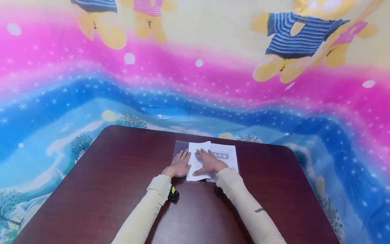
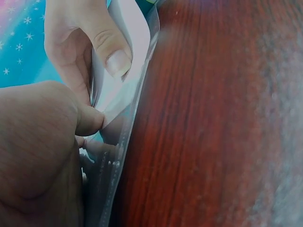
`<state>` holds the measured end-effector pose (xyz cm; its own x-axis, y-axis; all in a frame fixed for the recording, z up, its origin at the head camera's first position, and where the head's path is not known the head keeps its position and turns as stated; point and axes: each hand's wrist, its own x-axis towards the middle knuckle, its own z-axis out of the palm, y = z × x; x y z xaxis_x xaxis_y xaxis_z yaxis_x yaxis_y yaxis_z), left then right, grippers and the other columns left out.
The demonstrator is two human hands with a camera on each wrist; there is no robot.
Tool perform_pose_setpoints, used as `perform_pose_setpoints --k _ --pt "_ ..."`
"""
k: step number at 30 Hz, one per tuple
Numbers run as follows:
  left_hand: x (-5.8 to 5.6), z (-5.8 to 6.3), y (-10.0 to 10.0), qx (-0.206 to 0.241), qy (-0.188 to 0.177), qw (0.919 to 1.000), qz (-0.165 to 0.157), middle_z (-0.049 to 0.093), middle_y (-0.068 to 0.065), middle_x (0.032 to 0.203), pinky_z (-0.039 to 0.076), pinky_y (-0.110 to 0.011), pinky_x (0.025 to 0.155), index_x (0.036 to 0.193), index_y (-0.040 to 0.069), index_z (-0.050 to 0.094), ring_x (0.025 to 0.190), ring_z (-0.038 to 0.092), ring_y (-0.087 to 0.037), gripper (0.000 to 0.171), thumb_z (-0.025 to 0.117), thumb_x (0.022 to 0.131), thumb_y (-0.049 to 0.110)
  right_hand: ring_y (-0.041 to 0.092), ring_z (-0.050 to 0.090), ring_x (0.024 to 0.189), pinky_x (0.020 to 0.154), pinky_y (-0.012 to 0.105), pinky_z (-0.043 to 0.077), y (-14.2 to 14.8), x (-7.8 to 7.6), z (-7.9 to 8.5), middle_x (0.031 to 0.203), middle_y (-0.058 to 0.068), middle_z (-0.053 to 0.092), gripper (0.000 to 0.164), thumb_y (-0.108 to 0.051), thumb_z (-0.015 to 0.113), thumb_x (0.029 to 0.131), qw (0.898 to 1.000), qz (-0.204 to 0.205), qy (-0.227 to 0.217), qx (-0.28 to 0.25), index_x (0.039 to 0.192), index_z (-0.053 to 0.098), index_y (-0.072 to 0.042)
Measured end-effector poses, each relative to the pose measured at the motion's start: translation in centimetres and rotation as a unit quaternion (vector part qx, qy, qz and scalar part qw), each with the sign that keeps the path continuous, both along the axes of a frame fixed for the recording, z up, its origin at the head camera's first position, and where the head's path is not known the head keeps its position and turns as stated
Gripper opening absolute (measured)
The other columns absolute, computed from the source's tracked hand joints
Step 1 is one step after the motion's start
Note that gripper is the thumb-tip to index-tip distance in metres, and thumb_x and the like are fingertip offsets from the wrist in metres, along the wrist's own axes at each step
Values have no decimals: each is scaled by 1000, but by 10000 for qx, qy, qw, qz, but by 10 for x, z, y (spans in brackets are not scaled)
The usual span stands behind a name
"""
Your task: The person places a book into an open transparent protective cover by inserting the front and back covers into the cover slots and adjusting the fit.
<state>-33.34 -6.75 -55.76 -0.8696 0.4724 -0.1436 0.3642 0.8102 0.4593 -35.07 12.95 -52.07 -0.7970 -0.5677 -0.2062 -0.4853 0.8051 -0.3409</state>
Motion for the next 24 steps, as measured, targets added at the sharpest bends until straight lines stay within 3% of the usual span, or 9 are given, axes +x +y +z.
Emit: perform_pose_setpoints --k 6,15,24 --pt "3 5 0 66 20 10000 -27 5 -20 170 2 -49 128 161 -1 17 157 2 -39 63 36 107 26 36 15 156 127 55 6 -2 1 -1 166 18 26 98 -48 80 84 10000 -24 -2 -77 156 36 0" --pt "-3 -9 0 161 113 9998 -9 4 -16 171 2 -49 128 162 2 16 158 0 -36 64 35 108 30 40 13 156 126 58 5 -3 0 -4 165 21 25 99 -48 81 83 9995 80 -6 -300 156 35 2" --pt "-5 -10 -1 84 73 9999 26 3 -14 171 2 -48 128 163 4 15 158 -1 -34 64 35 109 31 40 12 156 125 59 4 -3 1 -6 165 22 26 99 -47 80 83 9989 107 33 -461 156 35 2"
